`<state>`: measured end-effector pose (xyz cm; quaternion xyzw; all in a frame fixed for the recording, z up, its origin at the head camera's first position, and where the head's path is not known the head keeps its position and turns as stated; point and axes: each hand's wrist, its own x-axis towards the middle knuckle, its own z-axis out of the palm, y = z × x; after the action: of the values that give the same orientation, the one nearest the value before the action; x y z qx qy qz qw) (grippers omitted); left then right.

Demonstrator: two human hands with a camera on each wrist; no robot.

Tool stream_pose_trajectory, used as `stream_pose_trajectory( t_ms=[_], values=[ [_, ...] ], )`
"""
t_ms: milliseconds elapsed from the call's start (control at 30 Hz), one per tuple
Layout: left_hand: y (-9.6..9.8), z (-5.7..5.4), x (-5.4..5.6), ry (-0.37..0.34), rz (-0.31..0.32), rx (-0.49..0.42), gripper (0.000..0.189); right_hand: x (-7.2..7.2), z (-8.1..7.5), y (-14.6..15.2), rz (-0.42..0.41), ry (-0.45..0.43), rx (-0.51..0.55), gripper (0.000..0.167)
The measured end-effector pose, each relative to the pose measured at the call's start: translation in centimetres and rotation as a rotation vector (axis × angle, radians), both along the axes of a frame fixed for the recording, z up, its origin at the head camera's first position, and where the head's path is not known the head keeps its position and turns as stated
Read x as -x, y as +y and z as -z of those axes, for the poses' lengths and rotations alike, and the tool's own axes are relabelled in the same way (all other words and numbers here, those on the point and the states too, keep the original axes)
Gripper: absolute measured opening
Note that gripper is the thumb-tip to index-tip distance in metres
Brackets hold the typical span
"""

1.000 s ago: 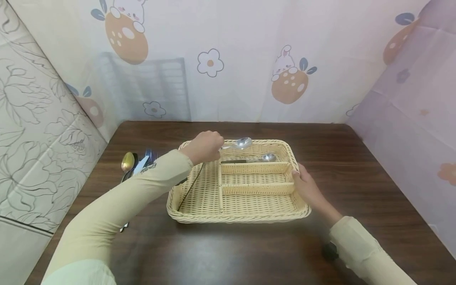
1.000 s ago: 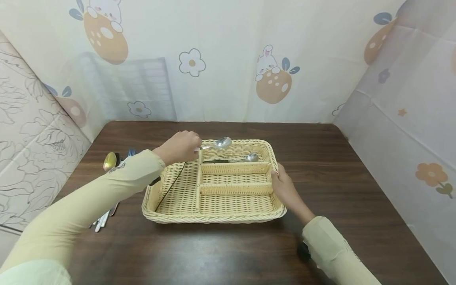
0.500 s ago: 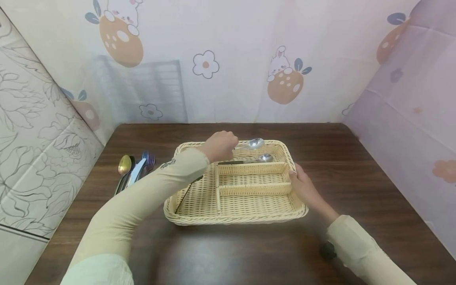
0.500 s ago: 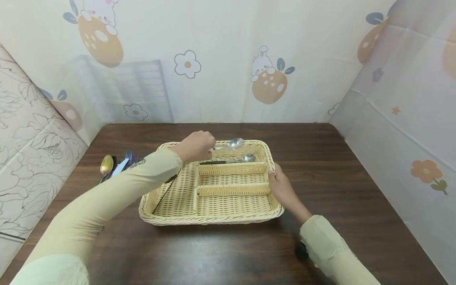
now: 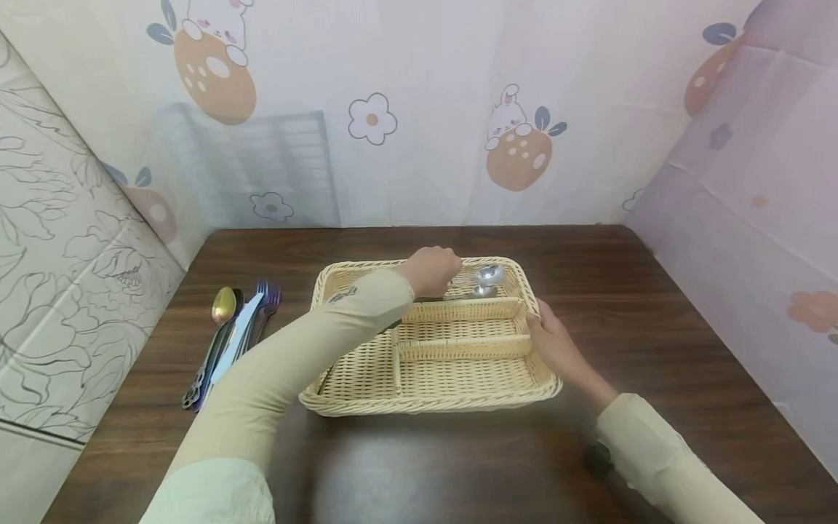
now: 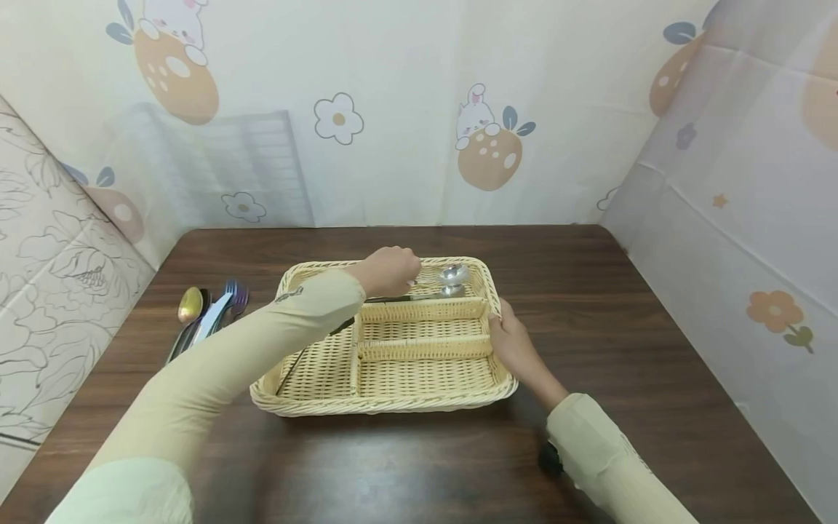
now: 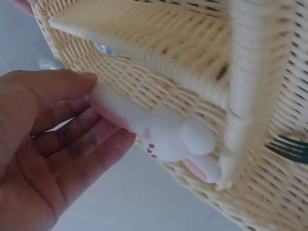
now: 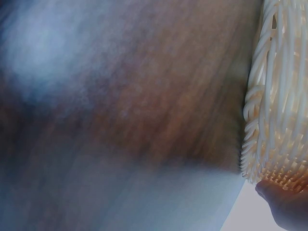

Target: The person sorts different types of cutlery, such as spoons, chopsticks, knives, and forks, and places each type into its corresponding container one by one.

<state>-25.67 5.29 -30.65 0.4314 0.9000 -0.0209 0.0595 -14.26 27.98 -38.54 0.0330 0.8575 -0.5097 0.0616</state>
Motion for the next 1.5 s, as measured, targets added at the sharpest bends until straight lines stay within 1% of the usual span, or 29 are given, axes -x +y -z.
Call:
stream_pose_trajectory(
  t_ms=[200, 367, 533, 667, 767, 900, 1100, 1333, 1500],
  values=[
    [1.1, 1.0, 0.6, -0.038, -0.008, 0.023, 0.014, 0.0, 0.0, -0.1, 0.004, 0.017, -0.001, 0.053],
    [1.4, 1.8, 0.9, -0.07, -0.01, 0.054, 0.013, 0.0, 0.1, -0.3, -0.006, 0.023, 0.018, 0.053],
    [1.4, 2.3, 0.8, -0.065, -0.018, 0.07, 0.012, 0.1, 0.1, -0.6, -0.006, 0.022, 0.024, 0.052],
    [1.4, 2.5, 0.7, -0.067, -0.02, 0.086, 0.013, 0.0, -0.1, -0.7, -0.009, 0.004, 0.007, 0.053],
    [1.6, 2.5, 0.7, -0.085, -0.028, 0.094, 0.013, 0.0, -0.2, -0.7, -0.009, -0.001, -0.005, 0.054],
    [2.0, 2.9, 0.9, -0.096, -0.05, 0.104, 0.014, 0.0, -0.1, -0.6, -0.003, 0.011, 0.0, 0.053],
    [2.6, 3.7, 1.4, -0.086, -0.066, 0.159, 0.018, -0.1, 0.1, -0.5, 0.004, 0.02, 0.016, 0.052],
    [3.1, 3.9, 1.5, -0.089, -0.06, 0.202, 0.017, -0.2, -0.1, -0.4, 0.007, -0.002, 0.002, 0.054],
    [3.0, 3.7, 1.4, -0.091, -0.057, 0.191, 0.018, -0.2, -0.2, -0.4, 0.017, -0.01, 0.004, 0.054]
  ],
)
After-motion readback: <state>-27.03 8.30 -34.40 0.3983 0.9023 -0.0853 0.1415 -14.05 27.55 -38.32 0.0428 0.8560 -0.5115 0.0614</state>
